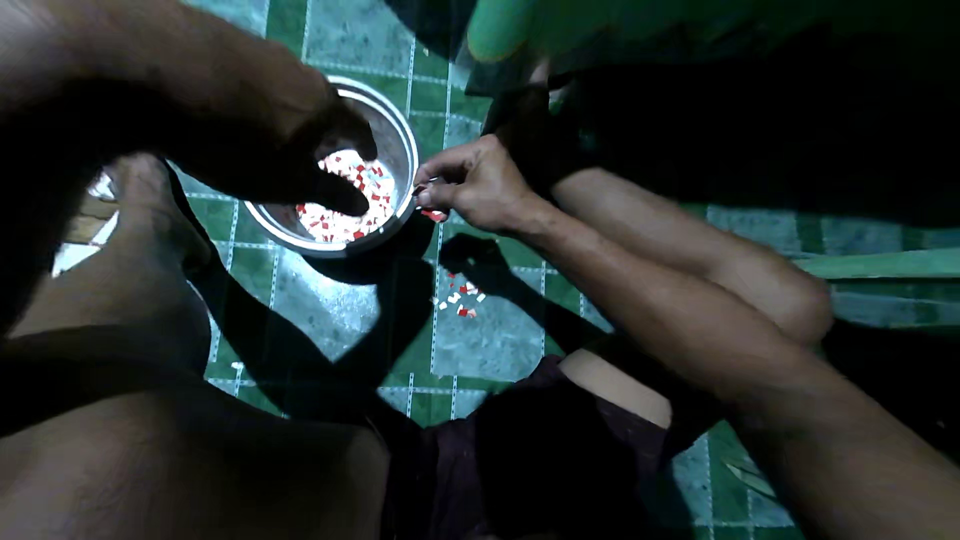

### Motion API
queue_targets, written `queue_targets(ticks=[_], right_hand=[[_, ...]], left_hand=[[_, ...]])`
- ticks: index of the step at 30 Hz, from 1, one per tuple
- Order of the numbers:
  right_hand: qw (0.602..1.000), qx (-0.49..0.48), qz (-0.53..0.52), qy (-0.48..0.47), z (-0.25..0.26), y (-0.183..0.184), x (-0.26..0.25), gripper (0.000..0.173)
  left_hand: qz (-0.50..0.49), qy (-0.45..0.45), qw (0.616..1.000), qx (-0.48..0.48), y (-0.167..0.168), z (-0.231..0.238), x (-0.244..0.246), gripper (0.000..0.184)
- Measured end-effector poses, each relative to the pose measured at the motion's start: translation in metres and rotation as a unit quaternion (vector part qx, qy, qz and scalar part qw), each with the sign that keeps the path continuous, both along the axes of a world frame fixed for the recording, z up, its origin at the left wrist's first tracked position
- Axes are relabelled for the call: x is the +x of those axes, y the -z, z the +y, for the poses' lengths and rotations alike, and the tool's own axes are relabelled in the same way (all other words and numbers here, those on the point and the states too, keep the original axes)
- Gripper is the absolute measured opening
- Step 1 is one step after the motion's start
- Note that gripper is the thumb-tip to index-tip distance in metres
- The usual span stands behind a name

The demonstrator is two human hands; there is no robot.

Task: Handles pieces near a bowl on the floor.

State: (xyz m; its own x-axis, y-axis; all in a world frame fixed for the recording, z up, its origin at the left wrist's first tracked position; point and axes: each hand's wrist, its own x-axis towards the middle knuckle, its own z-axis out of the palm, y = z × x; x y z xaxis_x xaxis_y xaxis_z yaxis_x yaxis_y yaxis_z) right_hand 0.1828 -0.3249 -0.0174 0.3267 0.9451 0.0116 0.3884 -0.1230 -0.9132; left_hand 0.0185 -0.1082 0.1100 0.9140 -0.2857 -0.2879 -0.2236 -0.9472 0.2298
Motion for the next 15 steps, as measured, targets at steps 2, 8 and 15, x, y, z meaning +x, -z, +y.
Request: queue_targets(ticks=[2, 8, 15], right_hand=[[1.000, 0.026, 0.005, 0.010, 0.023, -0.014, -0.019, 0.015], [0.995, -0.001, -0.090, 0.040, 0.087, -0.045, -0.035, 0.020], [0.999, 0.027, 0.032, 0.012, 0.107, -0.036, -0.054, 0.033]], left_hand=[[-0.036, 0.033, 0.999, 0.012, 0.016, 0.004, -0.011, 0.057], [0.165, -0.073, 0.983, 0.041, -0.043, -0.030, 0.021, 0.052], [0.142, -0.106, 0.980, 0.089, -0.045, -0.021, 0.007, 0.053]])
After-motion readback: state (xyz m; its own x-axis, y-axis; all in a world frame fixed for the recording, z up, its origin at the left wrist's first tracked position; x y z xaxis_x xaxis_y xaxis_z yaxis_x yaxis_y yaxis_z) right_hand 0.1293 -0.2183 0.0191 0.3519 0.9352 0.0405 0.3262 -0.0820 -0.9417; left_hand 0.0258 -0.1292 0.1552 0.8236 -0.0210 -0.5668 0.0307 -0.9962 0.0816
